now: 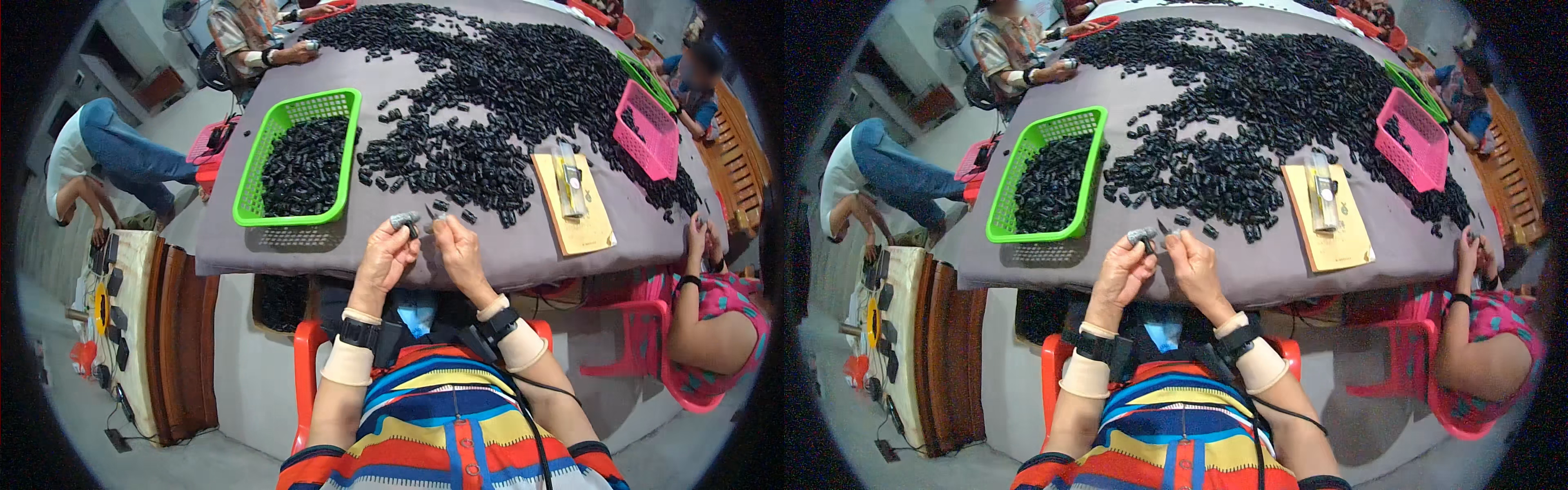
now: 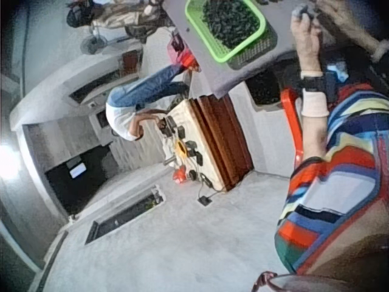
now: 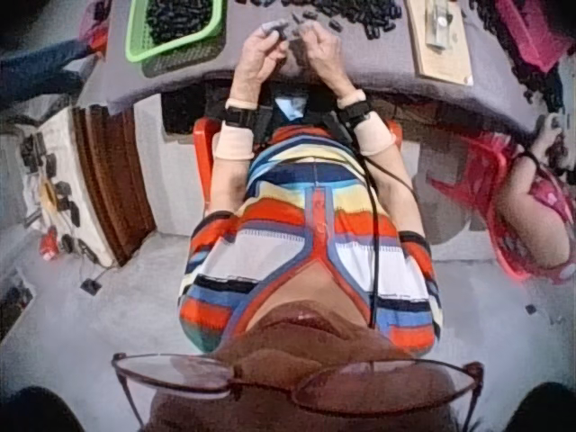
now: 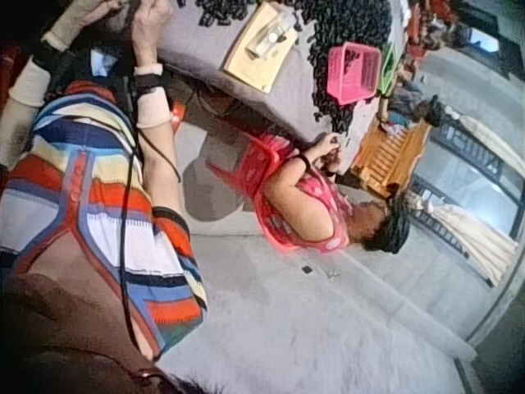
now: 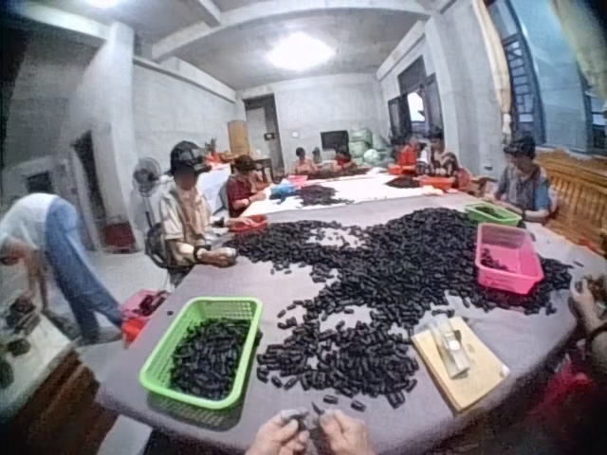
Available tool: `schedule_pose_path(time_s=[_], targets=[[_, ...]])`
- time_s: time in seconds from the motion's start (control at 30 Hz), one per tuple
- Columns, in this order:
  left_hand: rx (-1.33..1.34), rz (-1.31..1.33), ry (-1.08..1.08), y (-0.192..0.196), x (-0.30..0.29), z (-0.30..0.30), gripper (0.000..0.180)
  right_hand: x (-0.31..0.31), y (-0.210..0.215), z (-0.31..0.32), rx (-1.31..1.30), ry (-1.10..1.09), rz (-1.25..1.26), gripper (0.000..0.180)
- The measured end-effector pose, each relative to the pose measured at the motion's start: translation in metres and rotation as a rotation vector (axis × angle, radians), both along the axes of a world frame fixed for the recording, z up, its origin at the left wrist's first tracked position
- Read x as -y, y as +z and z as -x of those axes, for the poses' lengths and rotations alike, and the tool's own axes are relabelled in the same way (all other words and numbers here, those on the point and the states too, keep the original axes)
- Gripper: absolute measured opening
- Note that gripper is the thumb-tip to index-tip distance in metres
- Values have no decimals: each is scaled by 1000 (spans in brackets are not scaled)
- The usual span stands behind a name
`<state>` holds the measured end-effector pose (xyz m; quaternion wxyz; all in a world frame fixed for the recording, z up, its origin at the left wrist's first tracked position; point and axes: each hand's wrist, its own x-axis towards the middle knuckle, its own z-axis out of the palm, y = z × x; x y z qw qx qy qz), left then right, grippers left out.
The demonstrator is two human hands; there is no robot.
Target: Trimming and assembling small black plastic shoe components using a small blade.
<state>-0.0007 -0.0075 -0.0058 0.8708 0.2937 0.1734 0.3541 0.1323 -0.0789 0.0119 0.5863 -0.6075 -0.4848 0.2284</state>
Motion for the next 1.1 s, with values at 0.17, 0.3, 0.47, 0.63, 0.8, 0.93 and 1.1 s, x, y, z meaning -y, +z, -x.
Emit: schedule_pose_path(time_s=[0.17,0.3,0.47,0.63,0.8,0.93,1.1], targets=[[1,16,23,6,4,0,17,3,6,1,-72,4,9,30],[-151,-135,148,43,2,12,18,3,9,0,-54,-4,-13,30],[-313,-384,458,90,-40,36,19,1,2,-3,4,-2,1,30],[-703,-567,709,121,-66,39,21,0,1,-4,-71,-11,22,31],[-780,-979,511,76,-45,-11,21,4,1,-5,-191,-9,46,33],[-889,-1278,319,41,-33,-47,18,7,2,-6,-283,-13,35,33],[-914,-1374,220,27,-35,-61,18,5,-1,-7,-405,-5,-12,32]])
